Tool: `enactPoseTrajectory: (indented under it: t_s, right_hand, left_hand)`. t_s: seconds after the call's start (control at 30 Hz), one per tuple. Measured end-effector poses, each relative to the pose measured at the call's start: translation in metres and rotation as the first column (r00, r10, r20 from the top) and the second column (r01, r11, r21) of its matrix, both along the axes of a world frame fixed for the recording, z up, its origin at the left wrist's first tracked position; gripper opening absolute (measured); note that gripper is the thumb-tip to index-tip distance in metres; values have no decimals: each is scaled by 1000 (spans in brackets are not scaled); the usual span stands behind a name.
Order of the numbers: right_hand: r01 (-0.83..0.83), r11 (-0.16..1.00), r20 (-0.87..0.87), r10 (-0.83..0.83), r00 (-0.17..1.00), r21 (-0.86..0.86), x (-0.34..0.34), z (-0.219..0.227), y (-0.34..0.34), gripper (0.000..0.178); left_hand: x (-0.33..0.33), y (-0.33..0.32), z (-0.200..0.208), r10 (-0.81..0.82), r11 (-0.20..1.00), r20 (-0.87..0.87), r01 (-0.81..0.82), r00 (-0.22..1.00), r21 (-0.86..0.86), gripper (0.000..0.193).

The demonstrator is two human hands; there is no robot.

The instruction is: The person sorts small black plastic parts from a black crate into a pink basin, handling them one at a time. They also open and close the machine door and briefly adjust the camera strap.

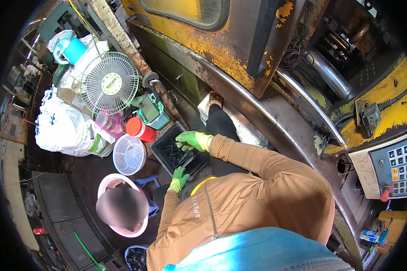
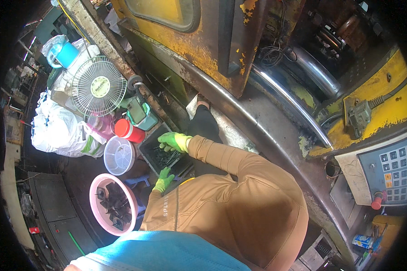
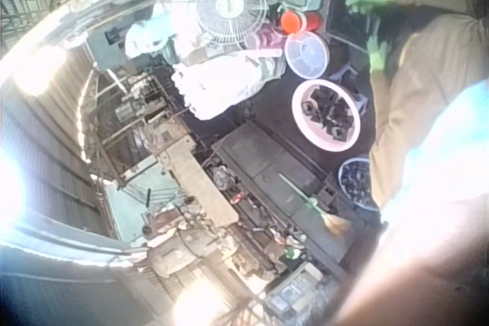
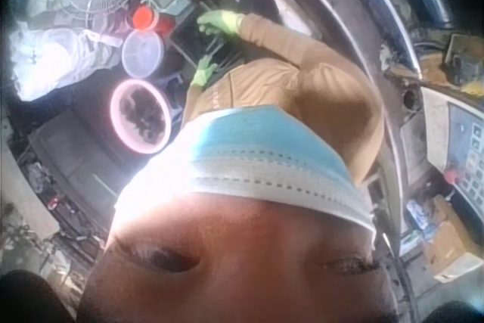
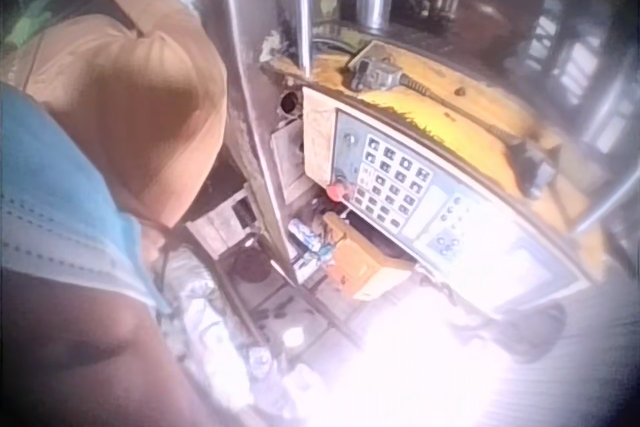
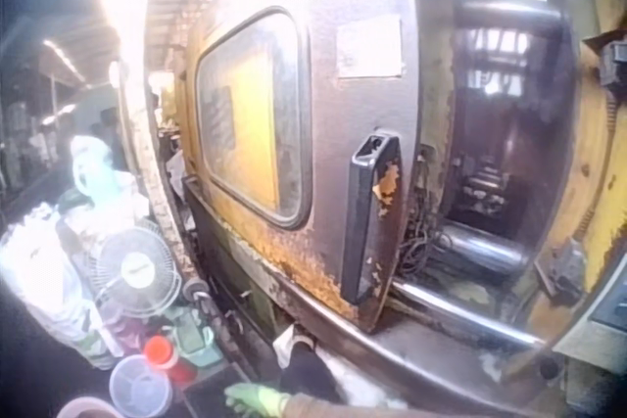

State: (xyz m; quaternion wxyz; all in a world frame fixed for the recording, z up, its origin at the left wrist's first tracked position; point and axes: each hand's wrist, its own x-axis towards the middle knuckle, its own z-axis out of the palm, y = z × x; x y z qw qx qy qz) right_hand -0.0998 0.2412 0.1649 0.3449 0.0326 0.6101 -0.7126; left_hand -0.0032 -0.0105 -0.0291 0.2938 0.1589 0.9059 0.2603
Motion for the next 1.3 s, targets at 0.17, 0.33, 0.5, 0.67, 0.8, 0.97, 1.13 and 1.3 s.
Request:
enactPoseTrajectory:
  t_s: [0.17, 0.33, 0.5, 0.67, 0.8, 0.97, 1.13, 1.3]
  right_hand:
    - [28, 1000, 4, -28, 1000, 2, 1, 0, -1, 33]
    - [-31, 999, -19, 31, 999, 12, -1, -2, 0, 40]
    - [-17, 1000, 2, 17, 1000, 2, -1, -1, -1, 38]
    - [-14, 1000, -22, 14, 1000, -1, 2, 1, 0, 34]
    - [-11, 1000, -33, 11, 999, 20, 1, 0, -1, 34]
    - [-18, 1000, -26, 19, 999, 13, 0, 0, -1, 39]
    - [20, 1000, -8, -20, 1000, 16, 5, 5, 0, 36]
    - [8, 1000, -1, -8, 1000, -8, 5, 6, 1, 30]
  left_hand:
    - [0, -3, -4, -60, 998, -30, 59, 998, -35, 62]
    - [0, 0, 1, -36, 999, -43, 36, 998, 4, 62]
    - [2, 3, 2, 35, 998, -52, -33, 998, 47, 60]
    - [0, 1, 1, 38, 997, -34, -35, 999, 76, 63]
    - [-1, 1, 4, -5, 999, -67, 9, 998, 54, 64]
    - [1, 3, 9, 16, 1000, -4, -16, 1000, 25, 63]
    - [3, 3, 7, 51, 999, 14, -51, 999, 17, 64]
    - [2, 4, 6, 67, 998, 38, -66, 997, -23, 64]
